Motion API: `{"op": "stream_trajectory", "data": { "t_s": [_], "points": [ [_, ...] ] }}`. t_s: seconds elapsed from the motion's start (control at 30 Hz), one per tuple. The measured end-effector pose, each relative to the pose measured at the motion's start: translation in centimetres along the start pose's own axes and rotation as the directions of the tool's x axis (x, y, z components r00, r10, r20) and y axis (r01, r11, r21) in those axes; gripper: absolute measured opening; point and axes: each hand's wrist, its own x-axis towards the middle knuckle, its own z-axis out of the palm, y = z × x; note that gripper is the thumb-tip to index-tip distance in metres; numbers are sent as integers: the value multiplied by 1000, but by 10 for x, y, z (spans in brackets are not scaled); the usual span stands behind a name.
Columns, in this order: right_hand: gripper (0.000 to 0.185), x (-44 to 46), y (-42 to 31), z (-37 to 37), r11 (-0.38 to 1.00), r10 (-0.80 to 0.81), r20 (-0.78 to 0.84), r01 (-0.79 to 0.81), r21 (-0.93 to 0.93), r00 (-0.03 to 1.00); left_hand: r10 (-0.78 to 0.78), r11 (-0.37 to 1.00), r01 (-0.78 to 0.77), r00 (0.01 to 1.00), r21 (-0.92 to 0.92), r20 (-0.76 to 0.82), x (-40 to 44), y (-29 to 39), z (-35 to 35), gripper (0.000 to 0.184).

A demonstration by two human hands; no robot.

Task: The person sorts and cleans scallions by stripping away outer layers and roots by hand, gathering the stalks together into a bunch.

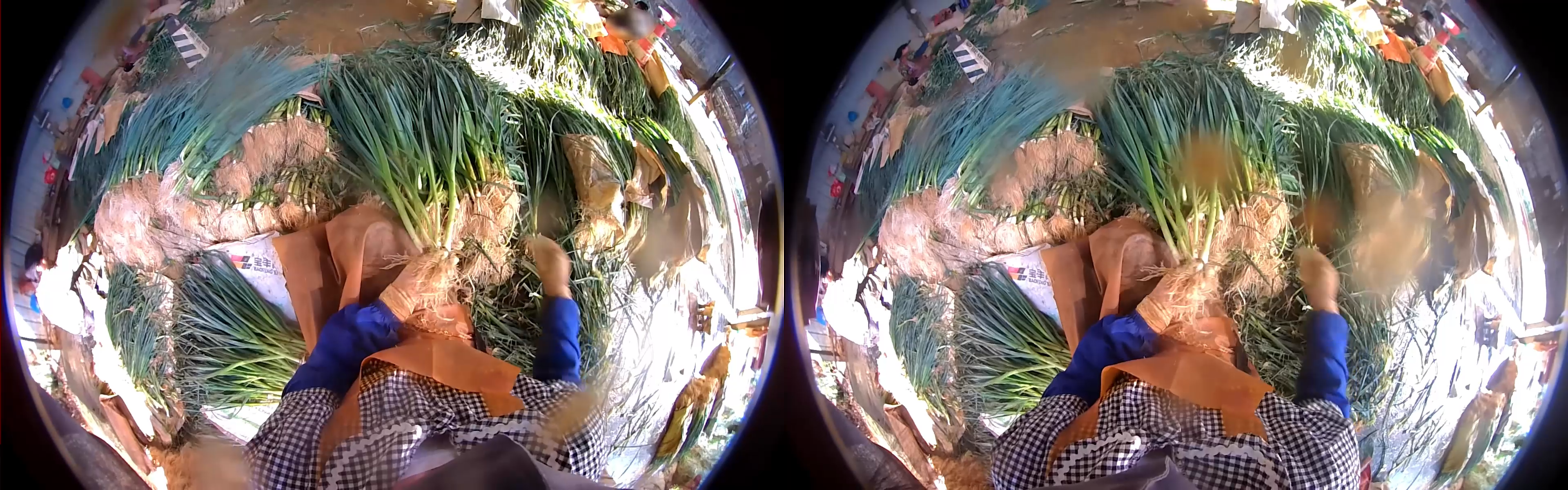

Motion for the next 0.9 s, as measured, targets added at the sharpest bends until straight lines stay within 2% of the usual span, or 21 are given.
{"op": "stream_trajectory", "data": {
  "t_s": [0.03, 0.07, 0.1, 0.13, 0.17, 0.2, 0.27, 0.3, 0.37, 0.4, 0.47, 0.5, 0.53, 0.57, 0.67, 0.73, 0.77, 0.8, 0.83, 0.87, 0.9],
  "points": [
    [28, 34, -39, 15, 857, 263, 316, -371, 359, 912, 221, 773, -314, 948, 551, 231, -8, -27, 11, 25],
    [33, 76, -92, 3, 890, 295, 391, -400, 221, 872, 241, 202, -572, 816, 795, 525, -17, -42, 20, 25],
    [38, 97, -109, 28, 954, 137, 199, -183, 237, 970, 146, 281, -497, 868, 821, 475, -28, -26, 28, 25],
    [41, 120, -121, 44, 936, 169, 298, -248, 251, 939, 408, 261, -633, 757, 729, 511, -37, -90, 36, 25],
    [44, 140, -126, 61, 911, 145, 431, -290, 292, 891, 415, 241, -657, 735, 715, 536, -37, -82, 36, 25],
    [49, 157, -129, 86, 974, 157, 488, -215, 65, 859, 418, 220, -680, 713, 699, 563, -35, -64, 37, 25],
    [50, 173, -116, 134, 983, 179, 557, -175, -61, 811, 391, 257, -663, 737, 704, 551, -28, -24, 28, 33],
    [37, 171, -116, 119, 994, 65, 489, -99, 45, 870, 362, 285, -640, 761, 713, 538, -26, -20, 31, 37],
    [23, 147, -81, 146, 750, -118, 387, -173, 638, 915, 531, 207, -655, 699, 726, 479, -28, -108, 43, 37],
    [20, 132, -103, 80, 341, -147, 598, -527, 778, 788, 528, 217, -659, 700, 720, 481, -24, -101, 39, 37],
    [24, 91, -126, 50, 179, -144, 578, -553, 813, 803, 412, 245, -514, 823, 822, 392, -16, -76, 16, 31],
    [29, 78, -137, 38, 339, -124, 668, -602, 723, 733, 502, 128, -515, 771, 848, 393, -3, -71, 3, 25],
    [36, 68, -134, 44, 677, -150, 533, -306, 669, 833, 500, 129, -518, 770, 846, 395, 2, -77, -6, 23],
    [34, 67, -131, 54, 572, -90, 619, -469, 673, 780, 496, 224, -509, 794, 831, 353, 2, -80, -11, 23],
    [38, 54, -125, 100, 678, 40, 394, -314, 664, 918, 238, 553, -413, 910, 723, 338, -1, -68, -16, 23],
    [35, 59, -138, 96, 611, 84, 422, -381, 694, 903, 388, 400, -560, 821, 725, 420, 6, -54, -27, 28],
    [31, 69, -157, 47, 830, 160, 451, -367, 420, 878, 400, 232, -624, 760, 746, 512, 6, -68, -24, 29],
    [28, 55, -148, 58, 923, 20, 212, -99, 371, 977, 389, 58, -669, 699, 741, 600, 7, -76, -21, 30],
    [27, 52, -163, 20, 856, 74, 327, -228, 463, 942, 351, 301, -601, 792, 740, 500, 0, -69, -16, 31],
    [27, 47, -179, -19, 768, 111, 445, -361, 529, 889, 384, 300, -677, 731, 673, 564, 6, -32, -30, 34],
    [27, 27, -172, -21, 743, 108, 386, -333, 580, 916, 451, 246, -647, 736, 722, 505, 3, -42, -28, 33]
  ]
}}
